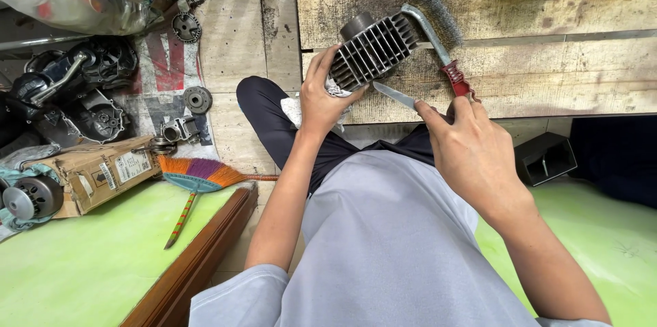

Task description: The person sits cross-legged on the floor and cleans a metal engine cylinder head using a wire brush and a cloth. They scrub the cooling fins and the top surface of the part, then wipe it down with the cloth to remove debris.

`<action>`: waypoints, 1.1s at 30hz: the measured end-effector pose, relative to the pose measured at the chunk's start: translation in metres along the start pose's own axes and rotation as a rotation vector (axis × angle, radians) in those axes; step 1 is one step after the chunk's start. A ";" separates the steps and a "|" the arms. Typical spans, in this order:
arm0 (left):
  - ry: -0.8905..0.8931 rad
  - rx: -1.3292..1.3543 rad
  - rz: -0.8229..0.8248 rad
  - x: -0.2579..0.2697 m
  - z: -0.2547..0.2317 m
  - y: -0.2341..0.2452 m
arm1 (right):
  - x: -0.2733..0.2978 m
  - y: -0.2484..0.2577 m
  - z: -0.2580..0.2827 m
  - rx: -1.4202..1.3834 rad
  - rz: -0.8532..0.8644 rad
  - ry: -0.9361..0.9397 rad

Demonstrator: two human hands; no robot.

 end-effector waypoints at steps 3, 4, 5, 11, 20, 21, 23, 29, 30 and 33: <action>0.001 0.000 0.007 -0.003 -0.001 0.000 | 0.001 0.001 -0.001 0.001 -0.007 -0.007; 0.000 -0.004 0.010 -0.003 0.000 0.000 | 0.002 -0.005 -0.002 -0.003 -0.007 -0.009; 0.049 0.114 0.032 -0.003 0.006 -0.002 | 0.003 -0.009 -0.005 0.025 -0.029 -0.018; 0.093 0.224 0.058 -0.004 0.001 -0.001 | -0.006 -0.014 -0.005 0.122 -0.108 0.020; 0.078 0.204 0.039 -0.005 0.005 -0.003 | -0.033 0.004 0.005 0.335 -0.094 0.178; 0.076 0.191 0.031 -0.003 0.009 -0.004 | -0.032 0.002 0.002 0.362 -0.056 0.201; 0.083 0.194 0.036 -0.002 0.004 -0.001 | -0.028 0.005 0.005 0.323 -0.060 0.210; 0.087 0.207 0.050 -0.002 0.002 -0.001 | -0.019 -0.003 0.010 0.279 -0.144 0.188; 0.091 0.215 0.052 -0.003 -0.001 0.001 | -0.017 0.001 0.014 0.283 -0.194 0.198; 0.082 0.213 0.043 -0.004 0.006 -0.003 | -0.021 -0.010 0.016 0.331 -0.249 0.192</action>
Point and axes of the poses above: each hand's wrist, its own x-axis away from the middle knuckle, its own y-axis out of the back of the hand, z = x × y, the point moved 8 cm from there along -x, towards the middle knuckle, and after that the axes turned 2 degrees about y, right-handed, at the moved point
